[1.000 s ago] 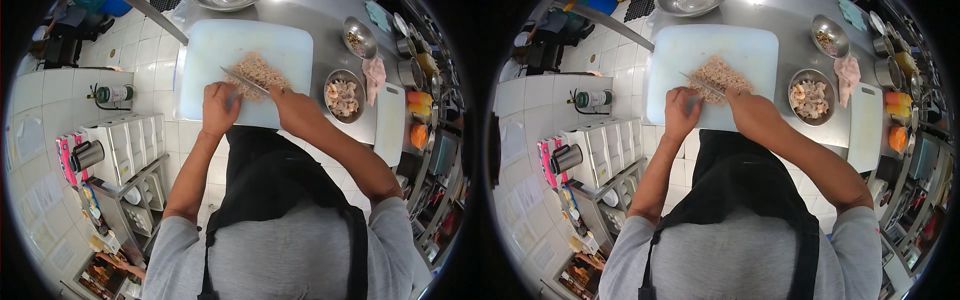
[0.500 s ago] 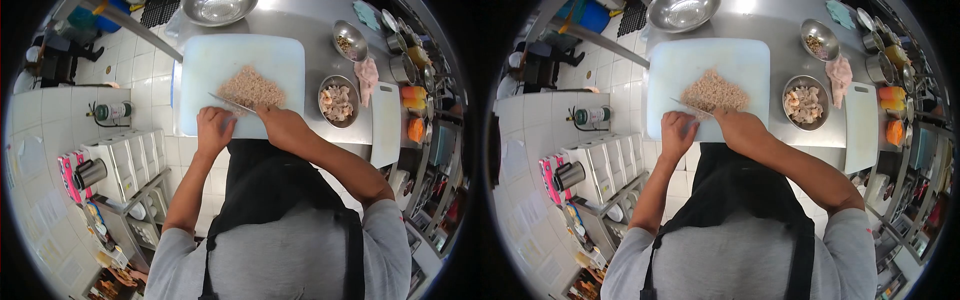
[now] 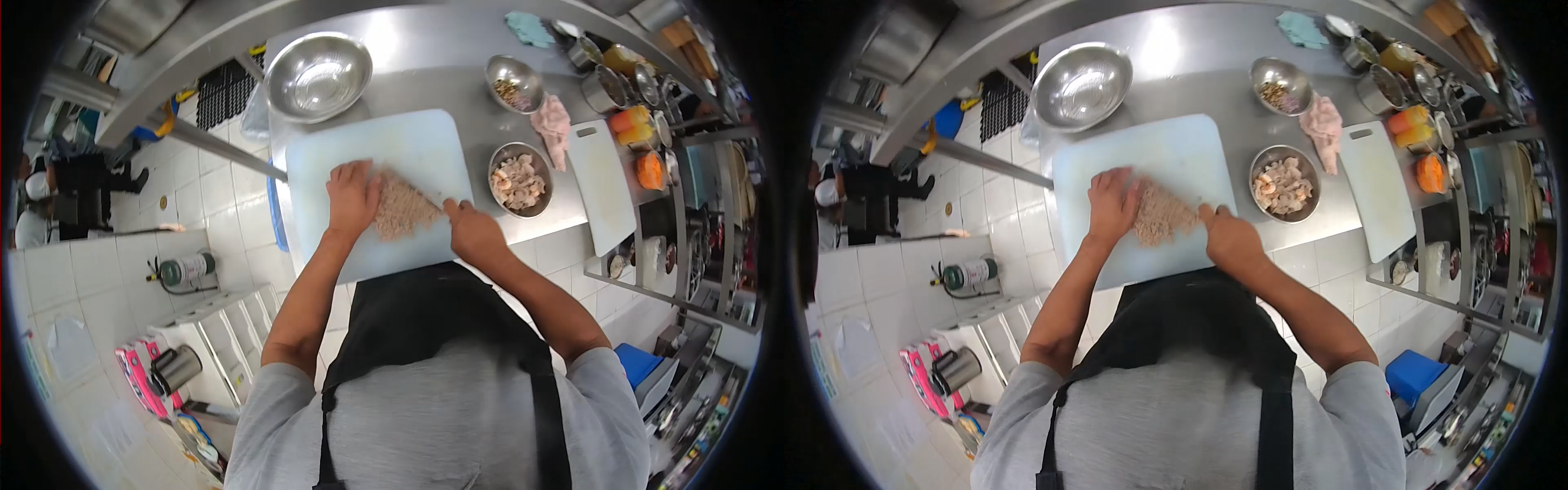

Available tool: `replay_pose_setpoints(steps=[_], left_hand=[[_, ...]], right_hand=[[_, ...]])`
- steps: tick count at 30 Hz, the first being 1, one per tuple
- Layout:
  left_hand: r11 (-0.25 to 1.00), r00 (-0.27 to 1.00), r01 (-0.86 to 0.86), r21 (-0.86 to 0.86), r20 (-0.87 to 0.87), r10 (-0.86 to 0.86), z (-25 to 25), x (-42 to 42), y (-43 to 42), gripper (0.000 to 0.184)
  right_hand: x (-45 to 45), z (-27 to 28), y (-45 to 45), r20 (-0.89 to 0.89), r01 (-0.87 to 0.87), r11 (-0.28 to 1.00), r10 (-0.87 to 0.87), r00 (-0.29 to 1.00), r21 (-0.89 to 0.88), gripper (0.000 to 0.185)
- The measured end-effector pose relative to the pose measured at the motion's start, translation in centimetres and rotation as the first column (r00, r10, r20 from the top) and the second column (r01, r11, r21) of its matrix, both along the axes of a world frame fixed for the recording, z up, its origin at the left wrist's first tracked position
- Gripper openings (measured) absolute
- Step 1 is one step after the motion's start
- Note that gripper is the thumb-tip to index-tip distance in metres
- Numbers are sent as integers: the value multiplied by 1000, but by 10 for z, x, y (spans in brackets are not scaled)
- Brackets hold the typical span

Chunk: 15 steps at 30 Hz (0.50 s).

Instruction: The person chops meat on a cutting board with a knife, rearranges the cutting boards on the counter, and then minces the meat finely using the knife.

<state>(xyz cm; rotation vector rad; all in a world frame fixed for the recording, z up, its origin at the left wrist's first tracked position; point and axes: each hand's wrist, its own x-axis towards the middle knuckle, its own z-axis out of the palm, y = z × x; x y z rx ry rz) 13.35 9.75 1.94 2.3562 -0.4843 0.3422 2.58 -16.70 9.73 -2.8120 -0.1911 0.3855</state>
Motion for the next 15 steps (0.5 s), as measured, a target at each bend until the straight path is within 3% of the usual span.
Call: replay_pose_setpoints(steps=[2,4,10,13,15], left_hand=[[991,994,105,85,-44,-101,-7,8,9,25],[978,978,207,27,1,-208,-15,8,18,19],[966,968,251,-59,2,-251,-1,-4,25,32],[971,971,237,-41,5,-237,-12,-2,26,35],[958,961,278,-64,10,-278,-20,2,14,38]], right_hand=[[-4,14,13,-23,16,1000,-15,1000,1,38],[-2,22,20,18,72,997,-72,997,8,36],[24,12,32,68,363,931,-364,929,21,32],[25,-13,30,100,371,928,-371,923,23,33],[20,-29,30,104,335,942,-330,938,-27,47]])
